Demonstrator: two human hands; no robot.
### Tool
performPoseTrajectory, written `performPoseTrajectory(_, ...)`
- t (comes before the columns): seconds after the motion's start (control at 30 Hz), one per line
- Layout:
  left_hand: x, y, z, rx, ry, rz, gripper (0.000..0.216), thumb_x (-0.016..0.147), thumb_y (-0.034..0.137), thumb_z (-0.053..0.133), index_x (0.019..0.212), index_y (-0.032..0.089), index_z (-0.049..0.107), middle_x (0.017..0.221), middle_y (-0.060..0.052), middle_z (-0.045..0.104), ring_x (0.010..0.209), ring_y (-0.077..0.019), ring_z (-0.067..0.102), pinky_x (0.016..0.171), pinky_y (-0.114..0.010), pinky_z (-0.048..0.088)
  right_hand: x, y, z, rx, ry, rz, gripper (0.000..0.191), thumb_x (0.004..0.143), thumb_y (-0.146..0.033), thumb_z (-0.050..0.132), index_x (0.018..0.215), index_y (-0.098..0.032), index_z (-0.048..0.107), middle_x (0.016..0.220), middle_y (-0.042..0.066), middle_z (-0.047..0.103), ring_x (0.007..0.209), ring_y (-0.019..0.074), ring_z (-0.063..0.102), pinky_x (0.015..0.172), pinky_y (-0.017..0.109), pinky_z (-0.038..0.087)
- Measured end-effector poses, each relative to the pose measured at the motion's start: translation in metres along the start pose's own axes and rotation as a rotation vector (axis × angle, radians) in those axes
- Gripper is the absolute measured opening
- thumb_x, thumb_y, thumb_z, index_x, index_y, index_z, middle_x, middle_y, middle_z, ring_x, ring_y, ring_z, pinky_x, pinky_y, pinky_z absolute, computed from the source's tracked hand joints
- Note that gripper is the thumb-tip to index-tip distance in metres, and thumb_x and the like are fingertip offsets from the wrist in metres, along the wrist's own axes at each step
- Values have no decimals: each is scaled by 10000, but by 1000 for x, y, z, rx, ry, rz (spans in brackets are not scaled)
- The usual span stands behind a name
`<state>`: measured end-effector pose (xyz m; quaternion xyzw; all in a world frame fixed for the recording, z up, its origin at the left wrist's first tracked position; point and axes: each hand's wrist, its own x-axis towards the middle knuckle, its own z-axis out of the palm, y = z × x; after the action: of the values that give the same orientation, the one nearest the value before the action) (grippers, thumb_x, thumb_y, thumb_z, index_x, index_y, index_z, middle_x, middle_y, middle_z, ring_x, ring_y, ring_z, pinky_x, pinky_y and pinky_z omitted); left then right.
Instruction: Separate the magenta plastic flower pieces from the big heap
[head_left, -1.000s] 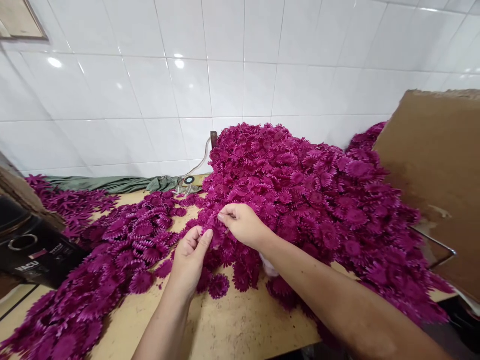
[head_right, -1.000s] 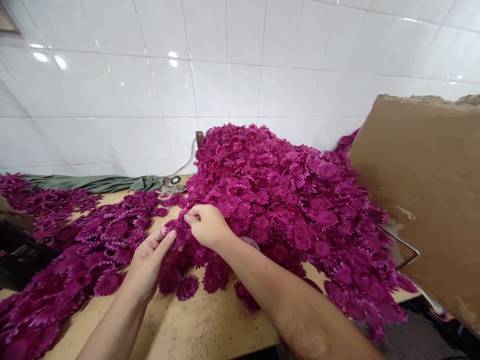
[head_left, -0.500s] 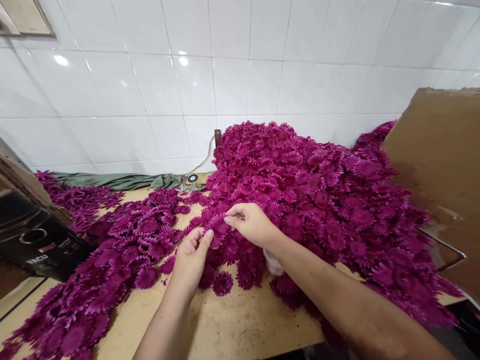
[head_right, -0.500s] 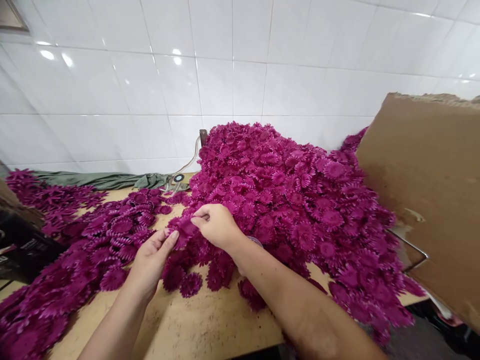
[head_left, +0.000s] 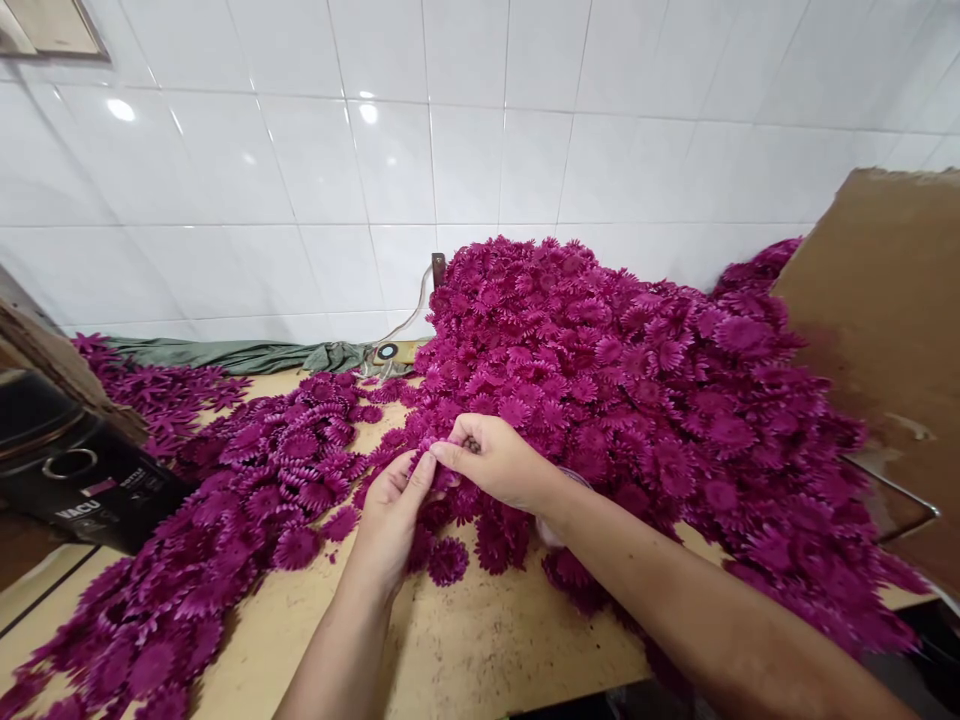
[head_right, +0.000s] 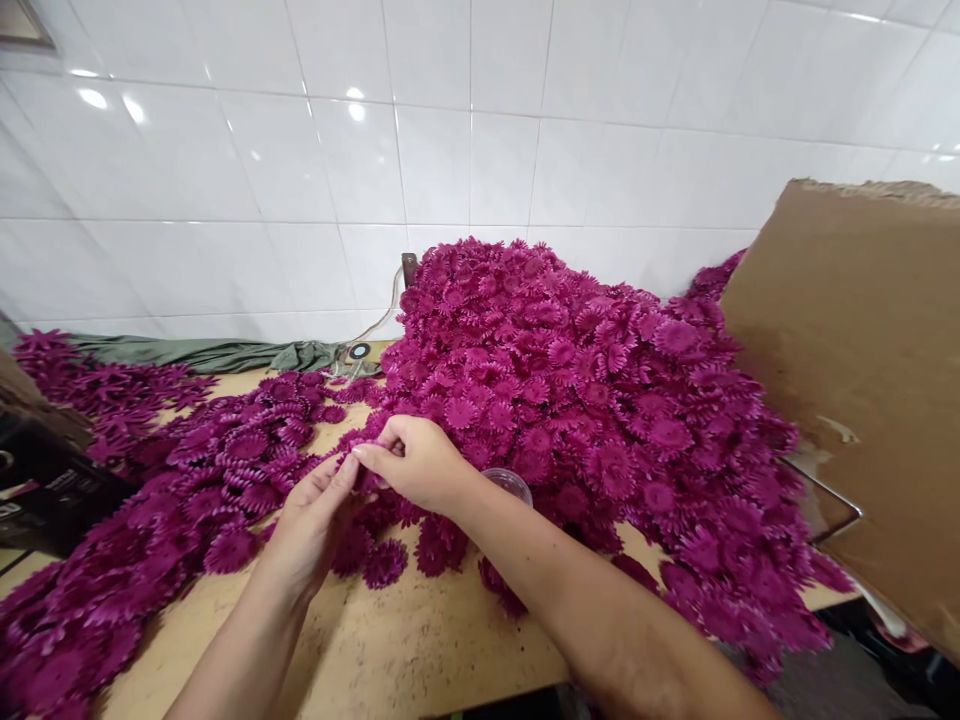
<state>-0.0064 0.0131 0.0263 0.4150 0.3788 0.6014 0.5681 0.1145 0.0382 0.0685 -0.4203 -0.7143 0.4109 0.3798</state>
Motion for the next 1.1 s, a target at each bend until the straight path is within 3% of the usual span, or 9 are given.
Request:
performPoseTrajectory(0.2, 6, 2, 1, -109, 133, 55, 283, 519, 327, 749, 720, 160, 642, 614, 11, 658, 553, -111, 574, 542, -222, 447, 1, -2, -4, 355, 41, 76, 327, 663, -403, 590, 549, -188, 371, 479, -91, 337, 461, 56, 276, 477, 211, 248)
performPoseTrajectory(0.43, 12, 11, 4, -88, 213, 20, 303, 445, 284, 758, 666, 142, 607, 516, 33, 588, 450, -82, 499, 408, -184, 371, 11, -4, -20, 287, 259, 57, 304, 654, -356, 587, 517, -191, 371, 457, -90, 335, 451, 59, 273, 488, 227, 247)
performPoseTrajectory(0.5, 12, 14, -5, -133, 286, 58, 279, 454, 270, 746, 652, 152, 589, 487, 48, 560, 432, -70, 475, 403, -178, 363, 15, 1, -43, 195, 443, 108, 289, 687, -334, 559, 518, -197, 368, 452, -83, 335, 446, 65, 286, 481, 234, 254)
performPoseTrajectory(0.6, 7, 18, -26, -193, 459, 163, 270, 449, 256, 744, 577, 169, 523, 428, 80, 497, 394, -44, 420, 382, -153, 328, 17, 14, -90, -64, 896, 173, 249, 735, -289, 499, 535, -203, 378, 499, -53, 363, 477, 79, 326, 508, 254, 291)
performPoseTrajectory(0.63, 5, 19, -31, -148, 448, 140, 274, 453, 262, 747, 599, 170, 534, 440, 73, 509, 406, -52, 434, 383, -156, 330, 17, 18, -103, -103, 915, 148, 219, 732, -268, 508, 555, -199, 399, 540, -40, 389, 513, 84, 356, 547, 259, 313)
performPoseTrajectory(0.73, 0, 19, -26, 12, 276, -3, 329, 457, 309, 757, 700, 152, 600, 516, 32, 574, 482, -94, 514, 447, -196, 398, 17, 28, -116, -143, 837, 140, 160, 608, -146, 619, 637, -187, 467, 626, -18, 466, 552, 98, 432, 602, 275, 367)
performPoseTrajectory(0.87, 3, 15, 2, 141, 81, -28, 287, 500, 356, 728, 669, 150, 623, 551, 14, 588, 541, -124, 561, 500, -220, 417, 12, 20, -76, -385, 646, -64, 284, 619, -163, 625, 892, -179, 551, 906, 65, 522, 716, 146, 510, 683, 319, 417)
performPoseTrajectory(0.93, 5, 13, 8, 176, 64, -20, 257, 509, 359, 719, 627, 154, 616, 527, 20, 579, 512, -118, 547, 495, -218, 405, 4, 9, -51, -452, 463, -138, 104, 715, -229, 565, 805, -179, 578, 826, 53, 542, 696, 143, 508, 660, 309, 419)
performPoseTrajectory(1.1, 6, 7, 4, 256, 48, 4, 261, 539, 381, 701, 531, 146, 589, 491, 11, 572, 498, -105, 515, 526, -213, 400, -13, -4, -12, -437, 199, -184, 161, 721, -330, 592, 701, -171, 570, 728, 16, 536, 636, 113, 474, 616, 259, 389)
